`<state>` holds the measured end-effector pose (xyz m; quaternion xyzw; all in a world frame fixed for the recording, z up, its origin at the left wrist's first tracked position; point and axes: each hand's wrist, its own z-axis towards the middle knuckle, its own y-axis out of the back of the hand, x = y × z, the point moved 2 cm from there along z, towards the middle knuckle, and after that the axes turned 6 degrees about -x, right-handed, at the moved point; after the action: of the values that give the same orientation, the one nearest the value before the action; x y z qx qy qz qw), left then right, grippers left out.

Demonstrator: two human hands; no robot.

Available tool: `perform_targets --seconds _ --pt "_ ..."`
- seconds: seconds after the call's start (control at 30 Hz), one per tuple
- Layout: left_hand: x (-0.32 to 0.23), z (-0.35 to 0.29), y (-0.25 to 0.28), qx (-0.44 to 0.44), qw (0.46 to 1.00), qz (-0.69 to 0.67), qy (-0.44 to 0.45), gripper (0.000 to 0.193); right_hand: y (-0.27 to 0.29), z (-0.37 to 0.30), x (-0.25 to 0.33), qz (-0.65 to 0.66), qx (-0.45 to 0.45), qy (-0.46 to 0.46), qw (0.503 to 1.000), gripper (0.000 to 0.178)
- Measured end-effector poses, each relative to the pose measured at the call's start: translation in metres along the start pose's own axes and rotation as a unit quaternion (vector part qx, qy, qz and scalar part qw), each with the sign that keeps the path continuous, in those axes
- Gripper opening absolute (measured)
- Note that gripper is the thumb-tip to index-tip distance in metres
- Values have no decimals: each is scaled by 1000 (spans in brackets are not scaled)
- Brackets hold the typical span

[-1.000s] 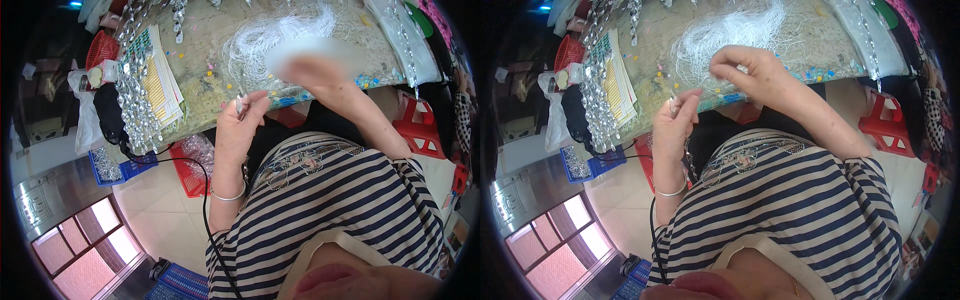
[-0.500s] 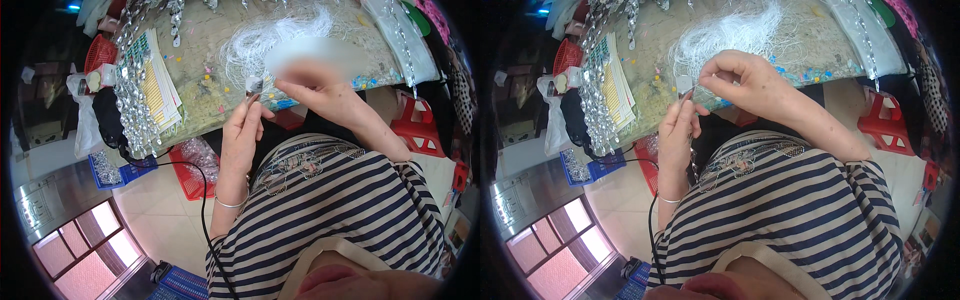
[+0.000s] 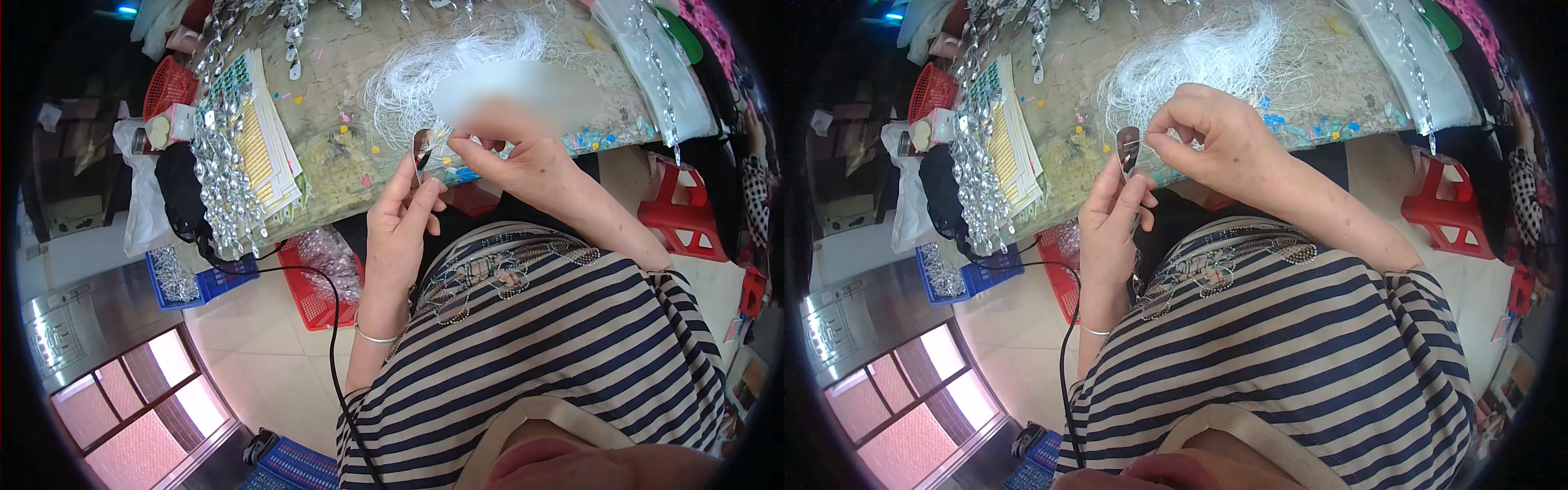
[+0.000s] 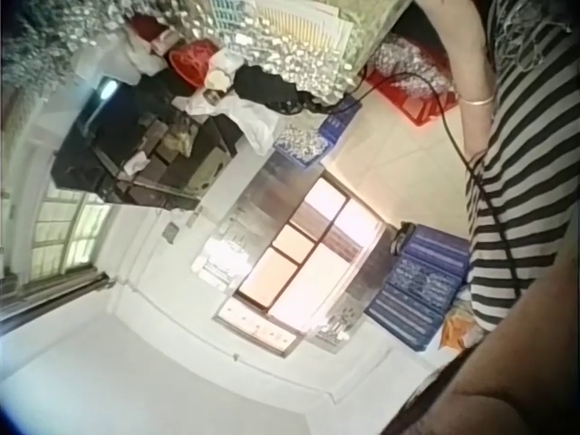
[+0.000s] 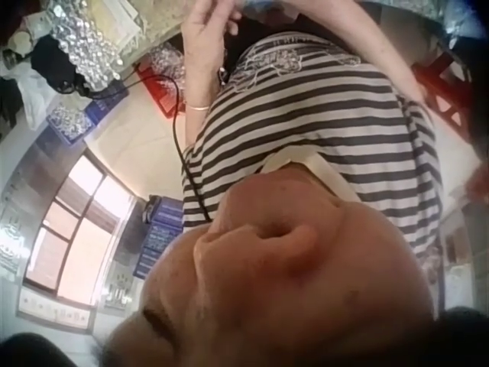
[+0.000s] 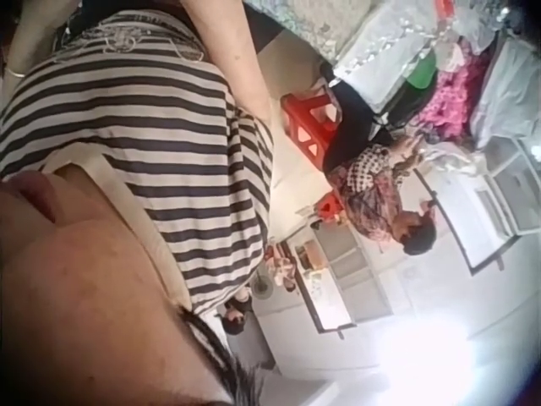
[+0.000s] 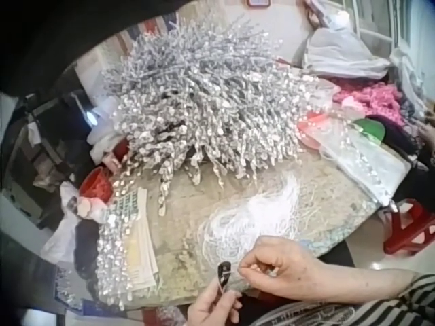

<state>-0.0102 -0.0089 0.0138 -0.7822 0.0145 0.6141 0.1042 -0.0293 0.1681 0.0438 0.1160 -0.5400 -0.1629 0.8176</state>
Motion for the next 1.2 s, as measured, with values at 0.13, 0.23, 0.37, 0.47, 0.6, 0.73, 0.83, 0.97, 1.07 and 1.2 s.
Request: perform_targets --seconds 0.13,0.23,0.37,0.47,0.6,0.73,0.83,0.97,1.07,1.2 --pt "0 -2 1 -2 1000 -1 -7 46 -3 1 -1 -34 -10 26 999 7" --pt "0 -3 1 -3 1000 2 -10 49 -4 -1 -1 -41 -18 37 998 6" --pt "0 -5 2 -8 1000 2 -19 48 -6 -3 -5 -34 -8 40 999 6" --pt "3 -3 2 0 1000 3 -10 48 -6 -5 -4 -34 -3 26 999 6" --pt "6 -5 3 1 1000 -1 -5 48 -7 -4 -6 -38 -10 33 999 6" --pt "5 -4 4 0 1000 5 -5 48 -7 -4 -6 -39 -11 28 999 6" --pt "5 -3 5 6 1000 5 -11 48 -8 -3 -6 -44 -10 30 999 6" --pt "5 -3 5 12 1000 8 -6 48 -10 -2 -5 -46 -10 40 998 6" --pt "4 -3 3 18 1000 15 -12 47 -11 -1 -5 -32 -12 33 999 6" --pt "-2 -5 1 37 998 38 -22 54 -12 -2 -4 -32 -3 28 999 6"
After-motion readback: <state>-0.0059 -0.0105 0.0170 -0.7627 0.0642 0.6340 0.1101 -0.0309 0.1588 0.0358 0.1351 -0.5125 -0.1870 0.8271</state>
